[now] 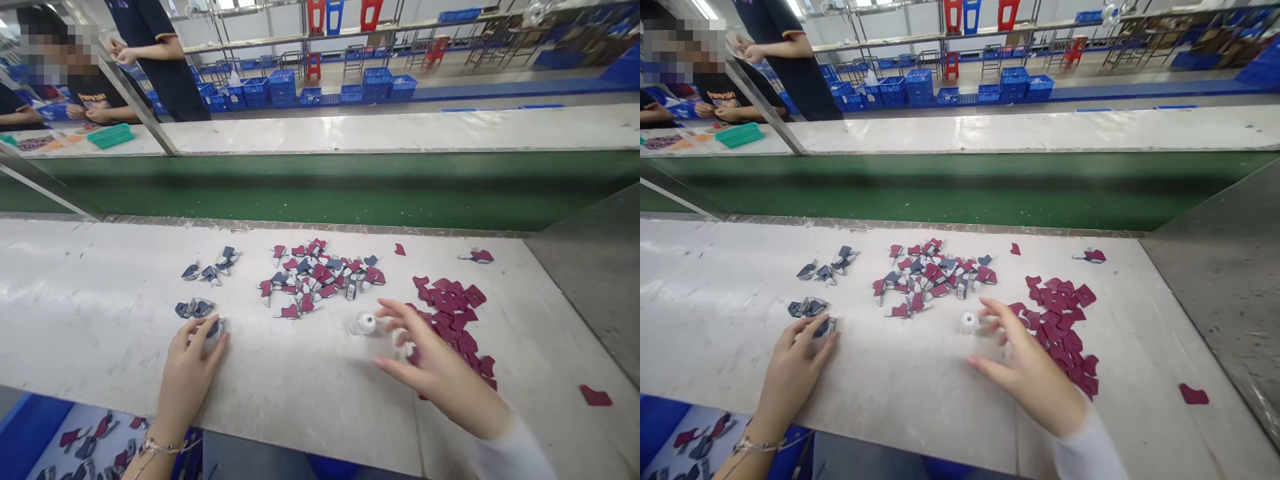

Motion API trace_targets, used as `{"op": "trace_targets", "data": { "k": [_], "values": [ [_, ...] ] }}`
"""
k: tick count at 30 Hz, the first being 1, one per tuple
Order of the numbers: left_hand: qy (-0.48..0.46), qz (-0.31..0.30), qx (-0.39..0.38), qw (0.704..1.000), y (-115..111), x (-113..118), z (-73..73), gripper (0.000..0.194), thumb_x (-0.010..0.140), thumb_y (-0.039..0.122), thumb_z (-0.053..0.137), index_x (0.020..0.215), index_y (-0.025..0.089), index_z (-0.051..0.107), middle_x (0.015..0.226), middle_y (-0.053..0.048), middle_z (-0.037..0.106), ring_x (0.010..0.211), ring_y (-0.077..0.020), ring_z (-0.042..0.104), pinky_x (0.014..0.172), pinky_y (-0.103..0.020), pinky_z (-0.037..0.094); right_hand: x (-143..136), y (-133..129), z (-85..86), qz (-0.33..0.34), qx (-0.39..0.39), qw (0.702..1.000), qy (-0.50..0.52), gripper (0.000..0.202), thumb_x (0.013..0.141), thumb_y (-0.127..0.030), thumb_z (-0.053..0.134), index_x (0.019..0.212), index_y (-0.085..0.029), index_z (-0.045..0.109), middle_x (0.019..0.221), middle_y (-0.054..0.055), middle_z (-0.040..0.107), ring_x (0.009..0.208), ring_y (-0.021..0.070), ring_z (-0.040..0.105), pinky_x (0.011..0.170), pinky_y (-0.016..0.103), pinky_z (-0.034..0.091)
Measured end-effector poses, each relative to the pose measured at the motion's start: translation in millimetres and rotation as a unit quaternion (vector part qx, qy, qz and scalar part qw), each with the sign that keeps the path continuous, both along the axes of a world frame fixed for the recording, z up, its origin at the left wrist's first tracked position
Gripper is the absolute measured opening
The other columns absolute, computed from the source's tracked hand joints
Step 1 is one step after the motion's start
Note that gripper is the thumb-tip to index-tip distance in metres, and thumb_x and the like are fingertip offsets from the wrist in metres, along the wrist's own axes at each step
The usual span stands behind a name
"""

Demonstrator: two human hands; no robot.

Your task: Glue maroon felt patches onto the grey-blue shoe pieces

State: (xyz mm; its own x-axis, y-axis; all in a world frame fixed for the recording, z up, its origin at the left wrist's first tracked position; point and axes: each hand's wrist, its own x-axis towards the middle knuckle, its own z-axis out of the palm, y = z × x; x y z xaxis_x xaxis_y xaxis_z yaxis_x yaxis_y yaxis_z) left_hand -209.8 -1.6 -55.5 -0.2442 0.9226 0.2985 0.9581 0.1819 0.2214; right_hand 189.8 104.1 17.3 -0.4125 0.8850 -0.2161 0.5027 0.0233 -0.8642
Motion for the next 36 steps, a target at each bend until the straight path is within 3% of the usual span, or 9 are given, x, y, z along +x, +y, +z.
{"op": "trace_targets", "data": {
  "k": [5,8,11,15,18,20,27,31,36],
  "values": [
    [-0.049,-0.029,-0.04,0.998,1.7,4.6,-3.2,0.039,0.101,0.042,0.039,0.119,0.02,0.066,0.118,-0.009,0.069,0.112,-0.0264,0.063,0.097,-0.037,0.048,-34.7,26.3,-44.8,0.034,0.013,0.999,0.024,0.031,0.089,-0.04,0.067,0.113,-0.023,0.058,0.126,0.011,0.057,0.127,0.0328,0.046,0.112,0.058,0.032],
    [-0.079,0.05,-0.08,0.992,19.2,12.6,7.9,0.042,0.1,0.045,0.034,0.108,0.019,0.067,0.107,-0.009,0.074,0.095,-0.0261,0.069,0.082,-0.035,0.05,-28.9,24.8,-31.6,0.041,-0.021,0.998,0.038,0.043,0.097,-0.047,0.055,0.131,-0.023,0.043,0.116,0.009,0.063,0.112,0.0276,0.057,0.099,0.049,0.045],
    [-0.247,0.067,-0.13,0.958,44.1,40.5,35.1,0.047,0.099,0.053,0.032,0.105,0.02,0.064,0.087,-0.005,0.075,0.06,-0.0176,0.065,0.062,-0.029,0.047,-10.1,23.6,-1.2,0.043,-0.061,0.996,0.048,0.054,0.097,-0.052,0.055,0.137,-0.026,0.031,0.094,0.003,0.068,0.082,0.0218,0.063,0.076,0.038,0.051],
    [-0.546,-0.074,-0.247,0.797,84.4,100.2,68.3,0.044,0.097,0.057,0.044,0.117,0.022,0.062,0.099,-0.005,0.073,0.049,-0.0076,0.053,0.051,-0.022,0.043,17.0,36.9,21.9,0.049,-0.067,0.989,0.119,0.042,0.092,-0.047,0.064,0.127,-0.029,0.052,0.093,0.004,0.063,0.071,0.0179,0.059,0.06,0.03,0.048],
    [-0.645,-0.198,-0.352,0.649,108.1,133.8,69.9,0.049,0.082,0.043,0.074,0.125,0.023,0.063,0.102,-0.005,0.071,0.063,-0.0086,0.059,0.059,-0.022,0.05,32.8,48.9,13.9,0.03,-0.066,0.967,0.245,0.036,0.089,-0.044,0.069,0.121,-0.03,0.061,0.098,0.006,0.062,0.071,0.0174,0.057,0.057,0.029,0.047],
    [-0.667,-0.227,-0.386,0.595,113.2,144.4,63.5,0.063,0.073,0.034,0.083,0.132,0.025,0.061,0.1,-0.004,0.071,0.072,-0.0123,0.066,0.07,-0.028,0.056,39.4,52.4,2.5,0.042,-0.079,0.951,0.295,0.037,0.081,-0.048,0.075,0.112,-0.03,0.063,0.093,0.006,0.063,0.068,0.0184,0.057,0.054,0.03,0.046],
    [-0.568,-0.29,-0.389,0.665,99.3,143.6,48.3,0.058,0.081,0.039,0.077,0.134,0.026,0.058,0.082,0.0,0.068,0.073,-0.0143,0.066,0.073,-0.028,0.053,23.0,46.6,-16.9,0.129,-0.164,0.915,0.346,0.04,0.075,-0.056,0.077,0.1,-0.027,0.061,0.074,0.0,0.055,0.057,0.0132,0.046,0.048,0.026,0.034],
    [-0.56,-0.345,-0.338,0.673,103.7,142.4,42.1,0.062,0.073,0.039,0.084,0.131,0.029,0.066,0.09,-0.003,0.066,0.082,-0.0159,0.057,0.075,-0.029,0.051,7.0,44.8,-16.3,0.128,-0.186,0.91,0.347,0.043,0.077,-0.056,0.076,0.1,-0.025,0.058,0.075,-0.001,0.054,0.057,0.0109,0.043,0.05,0.024,0.034],
    [-0.593,-0.308,-0.347,0.658,108.3,142.0,41.9,0.059,0.08,0.036,0.078,0.136,0.03,0.061,0.11,-0.007,0.068,0.094,-0.0195,0.061,0.084,-0.036,0.057,0.5,47.5,-16.6,0.132,-0.224,0.893,0.368,0.047,0.084,-0.062,0.067,0.102,-0.025,0.046,0.078,0.005,0.07,0.057,0.0168,0.059,0.049,0.025,0.04]
  ]
}}
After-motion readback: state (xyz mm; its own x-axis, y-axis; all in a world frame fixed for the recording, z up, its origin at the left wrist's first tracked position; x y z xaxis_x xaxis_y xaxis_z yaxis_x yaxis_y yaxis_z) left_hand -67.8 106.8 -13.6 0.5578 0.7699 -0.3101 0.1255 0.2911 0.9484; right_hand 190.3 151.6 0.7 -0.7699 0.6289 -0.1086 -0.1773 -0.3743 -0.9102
